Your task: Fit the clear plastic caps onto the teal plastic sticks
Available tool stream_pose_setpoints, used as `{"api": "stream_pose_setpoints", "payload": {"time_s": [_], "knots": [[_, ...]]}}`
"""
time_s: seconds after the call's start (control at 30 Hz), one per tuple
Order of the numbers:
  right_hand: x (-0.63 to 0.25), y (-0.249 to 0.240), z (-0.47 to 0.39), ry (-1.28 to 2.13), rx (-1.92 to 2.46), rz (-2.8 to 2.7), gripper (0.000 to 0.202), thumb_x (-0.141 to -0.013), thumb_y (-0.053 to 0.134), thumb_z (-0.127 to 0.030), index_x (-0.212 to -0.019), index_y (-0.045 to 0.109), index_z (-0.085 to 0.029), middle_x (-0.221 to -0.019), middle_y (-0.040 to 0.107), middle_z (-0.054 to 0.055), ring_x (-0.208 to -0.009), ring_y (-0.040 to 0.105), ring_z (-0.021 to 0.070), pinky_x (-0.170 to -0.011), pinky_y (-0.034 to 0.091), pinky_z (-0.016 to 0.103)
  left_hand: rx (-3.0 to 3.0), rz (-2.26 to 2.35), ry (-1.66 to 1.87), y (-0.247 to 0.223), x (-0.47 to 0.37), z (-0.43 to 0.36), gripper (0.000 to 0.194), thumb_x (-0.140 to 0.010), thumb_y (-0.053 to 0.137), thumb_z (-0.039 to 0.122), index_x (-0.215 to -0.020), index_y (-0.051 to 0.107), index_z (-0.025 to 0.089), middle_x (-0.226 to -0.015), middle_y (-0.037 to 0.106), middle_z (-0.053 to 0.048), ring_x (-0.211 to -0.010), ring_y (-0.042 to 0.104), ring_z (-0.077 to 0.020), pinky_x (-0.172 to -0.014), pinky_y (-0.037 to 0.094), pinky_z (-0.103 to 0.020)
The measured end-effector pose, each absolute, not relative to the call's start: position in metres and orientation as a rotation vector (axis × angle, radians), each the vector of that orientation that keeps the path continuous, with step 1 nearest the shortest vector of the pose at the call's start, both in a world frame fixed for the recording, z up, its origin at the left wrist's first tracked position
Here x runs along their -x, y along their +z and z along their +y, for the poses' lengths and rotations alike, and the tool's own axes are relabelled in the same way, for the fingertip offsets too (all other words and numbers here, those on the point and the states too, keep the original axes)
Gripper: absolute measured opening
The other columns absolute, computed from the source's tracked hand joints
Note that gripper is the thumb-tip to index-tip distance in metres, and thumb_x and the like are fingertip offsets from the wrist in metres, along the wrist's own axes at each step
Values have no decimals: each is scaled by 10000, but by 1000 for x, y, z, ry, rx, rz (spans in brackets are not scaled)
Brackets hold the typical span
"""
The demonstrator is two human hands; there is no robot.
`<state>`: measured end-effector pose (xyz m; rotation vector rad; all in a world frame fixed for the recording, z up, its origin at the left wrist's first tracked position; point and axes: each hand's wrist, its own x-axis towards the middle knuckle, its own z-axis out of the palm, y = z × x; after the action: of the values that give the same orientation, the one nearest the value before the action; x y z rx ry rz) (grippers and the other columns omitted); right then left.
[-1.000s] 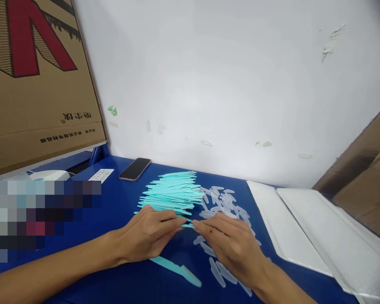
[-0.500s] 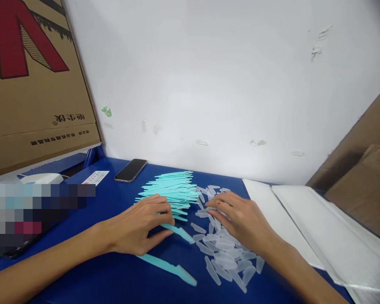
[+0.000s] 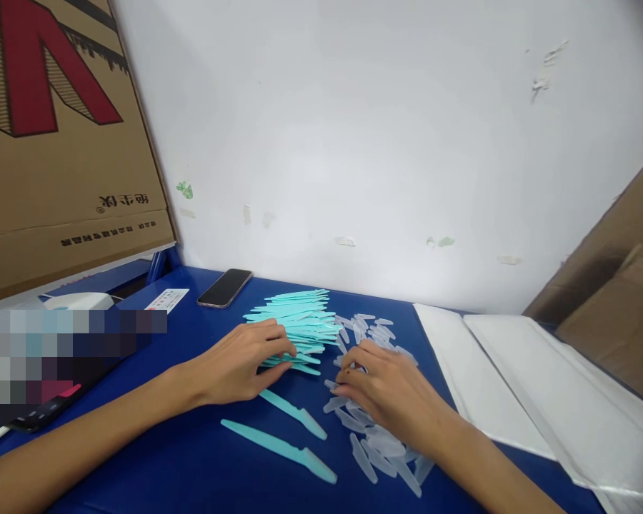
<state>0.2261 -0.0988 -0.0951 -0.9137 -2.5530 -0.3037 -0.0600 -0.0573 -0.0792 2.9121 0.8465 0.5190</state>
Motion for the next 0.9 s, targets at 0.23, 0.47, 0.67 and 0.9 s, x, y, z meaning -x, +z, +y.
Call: {"api": "stream_pose_setpoints", "payload": {"time_s": [0.23, 0.47, 0.67, 0.9], "knots": [[-227, -100, -93, -415, 925, -2584, 50, -898, 764, -183, -918, 721, -199, -904, 685, 10, -797, 628, 179, -644, 456, 317, -2907, 984, 383, -85, 62, -54, 196, -1005, 611, 279, -1197, 594, 242, -1081, 609, -41, -971, 575, -220, -760, 426, -317], [-226, -105, -93, -653, 835, -2600, 84, -886, 763, -129, -921, 702, -175, -903, 682, 23, -825, 628, 206, -653, 451, 344, -2875, 975, 437, -87, 61, -52, 127, -1045, 544, 297, -1120, 622, 233, -1056, 606, -36, -958, 564, -203, -741, 428, -293], [-228, -103, -94, -687, 831, -2623, 200, -840, 789, -81, -989, 693, -173, -978, 692, 33, -857, 623, 208, -688, 453, 342, -2892, 989, 436, -88, 60, -51, 180, -1069, 466, 253, -1080, 643, 223, -1027, 606, -37, -930, 549, -197, -747, 436, -300], [-227, -102, -94, -649, 880, -2579, 20, -981, 648, -187, -984, 665, -177, -932, 675, 28, -823, 613, 197, -686, 436, 353, -2976, 982, 418, -82, 62, -56, 135, -1024, 541, 239, -1107, 644, 219, -1054, 606, -48, -950, 556, -206, -704, 417, -305]]}}
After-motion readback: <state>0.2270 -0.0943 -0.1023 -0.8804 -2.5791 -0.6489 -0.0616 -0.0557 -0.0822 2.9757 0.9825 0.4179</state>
